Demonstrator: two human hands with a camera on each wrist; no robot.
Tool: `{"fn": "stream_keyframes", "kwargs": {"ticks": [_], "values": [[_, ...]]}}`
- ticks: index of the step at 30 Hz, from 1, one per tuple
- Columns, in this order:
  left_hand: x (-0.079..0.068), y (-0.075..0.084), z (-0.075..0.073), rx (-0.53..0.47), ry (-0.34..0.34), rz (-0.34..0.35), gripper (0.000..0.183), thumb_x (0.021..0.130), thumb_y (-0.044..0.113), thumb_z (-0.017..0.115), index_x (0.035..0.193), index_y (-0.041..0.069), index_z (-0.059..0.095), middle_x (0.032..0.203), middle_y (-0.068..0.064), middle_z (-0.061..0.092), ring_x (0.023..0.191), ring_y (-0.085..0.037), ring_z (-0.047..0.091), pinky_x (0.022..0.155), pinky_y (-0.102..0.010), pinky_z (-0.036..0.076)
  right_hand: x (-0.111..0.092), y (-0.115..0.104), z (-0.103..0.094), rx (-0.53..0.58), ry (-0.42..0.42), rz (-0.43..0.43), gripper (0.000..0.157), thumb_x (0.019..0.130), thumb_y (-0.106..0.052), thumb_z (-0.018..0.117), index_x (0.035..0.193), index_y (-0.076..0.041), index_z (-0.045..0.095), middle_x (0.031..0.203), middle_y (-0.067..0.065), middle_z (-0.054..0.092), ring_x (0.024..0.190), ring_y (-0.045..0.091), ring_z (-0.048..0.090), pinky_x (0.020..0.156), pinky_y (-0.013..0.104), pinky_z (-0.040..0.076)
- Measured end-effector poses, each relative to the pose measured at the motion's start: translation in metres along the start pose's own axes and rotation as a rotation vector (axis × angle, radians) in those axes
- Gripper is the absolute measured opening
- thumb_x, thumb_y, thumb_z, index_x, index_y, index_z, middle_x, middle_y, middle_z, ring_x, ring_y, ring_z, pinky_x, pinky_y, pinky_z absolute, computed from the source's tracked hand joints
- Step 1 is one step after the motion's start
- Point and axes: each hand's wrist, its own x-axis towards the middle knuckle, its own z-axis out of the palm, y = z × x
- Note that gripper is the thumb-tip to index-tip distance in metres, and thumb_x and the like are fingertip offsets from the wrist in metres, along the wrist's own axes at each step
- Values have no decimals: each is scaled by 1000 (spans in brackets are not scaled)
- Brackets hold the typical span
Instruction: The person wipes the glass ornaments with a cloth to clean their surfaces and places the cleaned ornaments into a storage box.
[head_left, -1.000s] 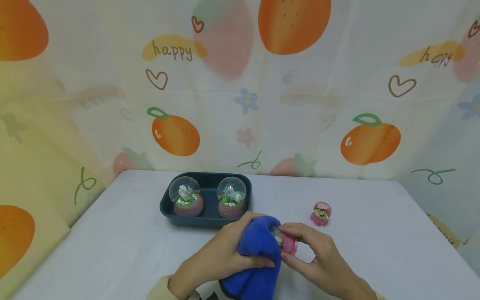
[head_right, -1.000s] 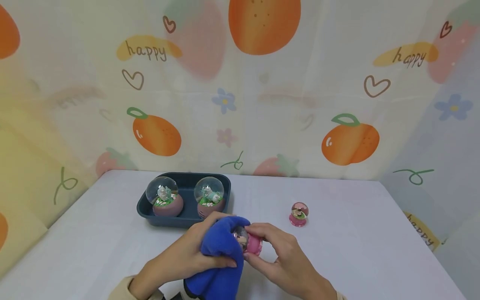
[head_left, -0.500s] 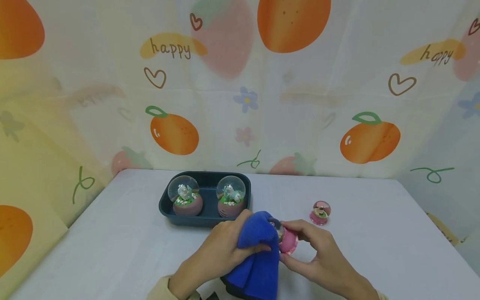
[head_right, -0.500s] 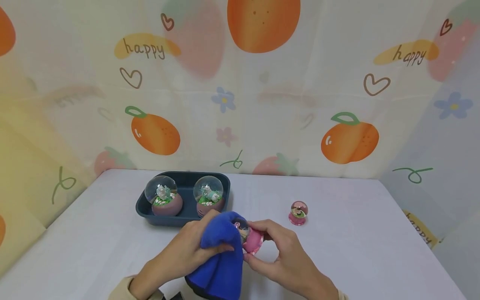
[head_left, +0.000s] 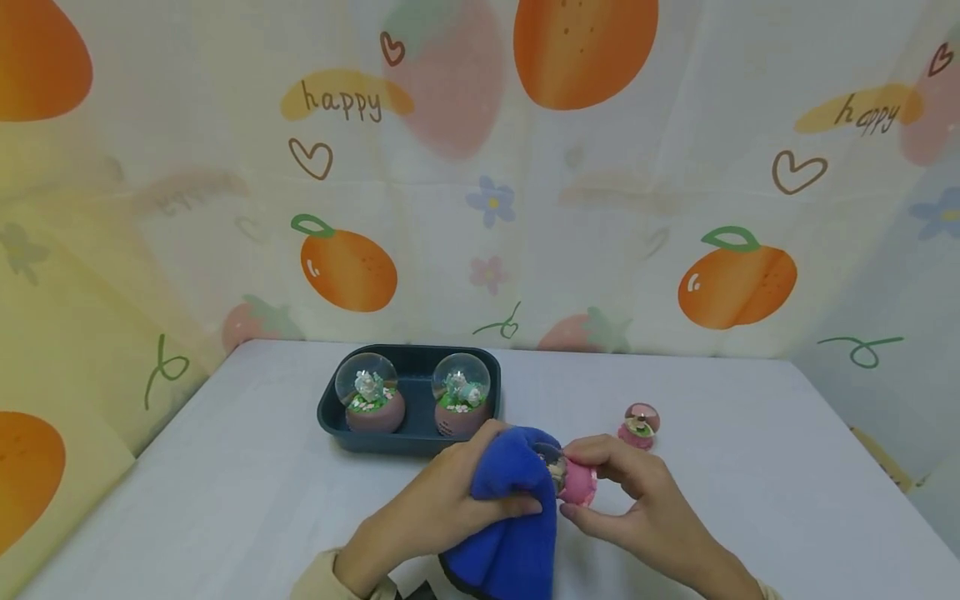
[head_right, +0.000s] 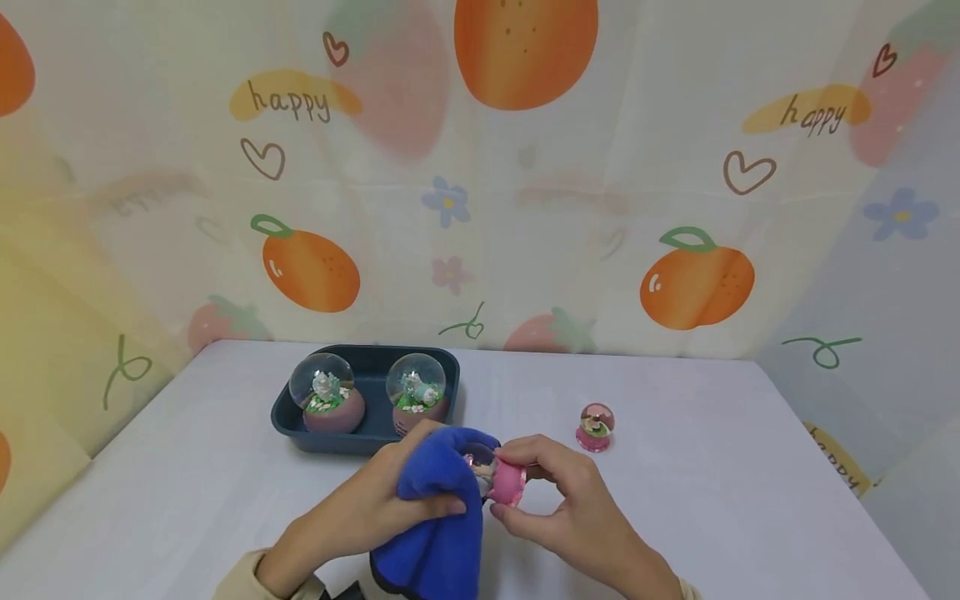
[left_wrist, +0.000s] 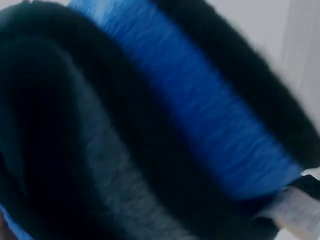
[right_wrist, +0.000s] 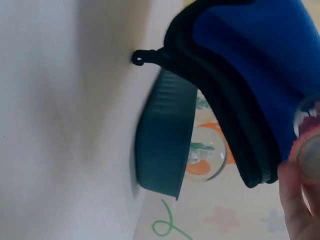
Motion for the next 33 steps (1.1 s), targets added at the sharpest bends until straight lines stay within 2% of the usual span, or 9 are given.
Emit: {"fn": "stream_keyframes", "kwargs": {"ticks": [4, 6, 13, 16, 22, 24, 28, 30, 33], "values": [[-1, -1, 0, 5, -74, -8, 54, 87, 55, 70, 129, 31, 44, 117, 10, 66, 102, -4, 64, 88, -29, 54, 0, 1, -1, 23, -60, -54, 51, 73, 11, 80, 119, -4, 62, 114, 12, 67, 108, 11, 64, 90, 21, 55], [-1, -1, -1, 26, -89, -2, 51, 88, 55, 68, 127, 32, 44, 116, 12, 66, 102, -3, 63, 88, -30, 54, 0, 1, -3, 23, -86, -47, 50, 75, 9, 79, 120, -5, 62, 115, 10, 67, 108, 11, 64, 90, 22, 55], [-2, -5, -7, 36, -67, 137, 31, 92, 44, 66, 115, 27, 53, 106, 10, 69, 95, -2, 65, 88, -26, 54, -1, 2, -13, 84, -157, 71, 48, 80, 7, 77, 123, -10, 62, 119, 7, 67, 112, 10, 63, 91, 25, 56], [-1, -6, -9, 26, -79, 170, 26, 95, 40, 65, 112, 24, 55, 103, 7, 70, 92, -1, 65, 87, -24, 54, -2, 1, -16, 108, -177, 111, 45, 82, 7, 75, 121, -12, 62, 123, 5, 63, 112, 9, 61, 91, 25, 56], [-1, -7, -11, 4, -76, 204, 19, 98, 33, 62, 111, 20, 57, 100, 4, 70, 89, -3, 63, 85, -24, 54, 0, 2, -18, 128, -171, 75, 43, 82, 9, 73, 120, -9, 61, 119, 7, 60, 110, 11, 58, 90, 25, 56], [-1, -7, -10, -29, -73, 186, 21, 97, 33, 64, 112, 21, 56, 101, 4, 68, 90, -4, 63, 86, -25, 54, 0, 3, -18, 138, -153, 46, 46, 80, 11, 74, 121, -6, 61, 117, 9, 62, 109, 11, 59, 88, 25, 57], [0, -4, -7, -88, -89, 80, 31, 93, 40, 67, 117, 27, 51, 106, 8, 66, 95, -7, 64, 87, -26, 53, 1, 3, -14, 141, -94, 3, 51, 76, 14, 76, 121, -3, 60, 116, 9, 64, 106, 11, 62, 85, 24, 58], [0, -3, -5, -88, -95, 31, 37, 92, 44, 68, 120, 29, 48, 109, 10, 65, 97, -6, 64, 87, -27, 53, 1, 4, -10, 115, -61, -36, 53, 73, 14, 79, 120, -3, 61, 114, 9, 65, 104, 11, 63, 83, 23, 58], [0, -4, -1, -68, -83, 14, 45, 90, 47, 70, 124, 29, 46, 114, 10, 65, 100, -6, 64, 88, -28, 53, 1, 4, -4, 22, -1, -113, 50, 72, 7, 83, 116, -2, 63, 110, 10, 67, 100, 10, 64, 79, 20, 57]]}}
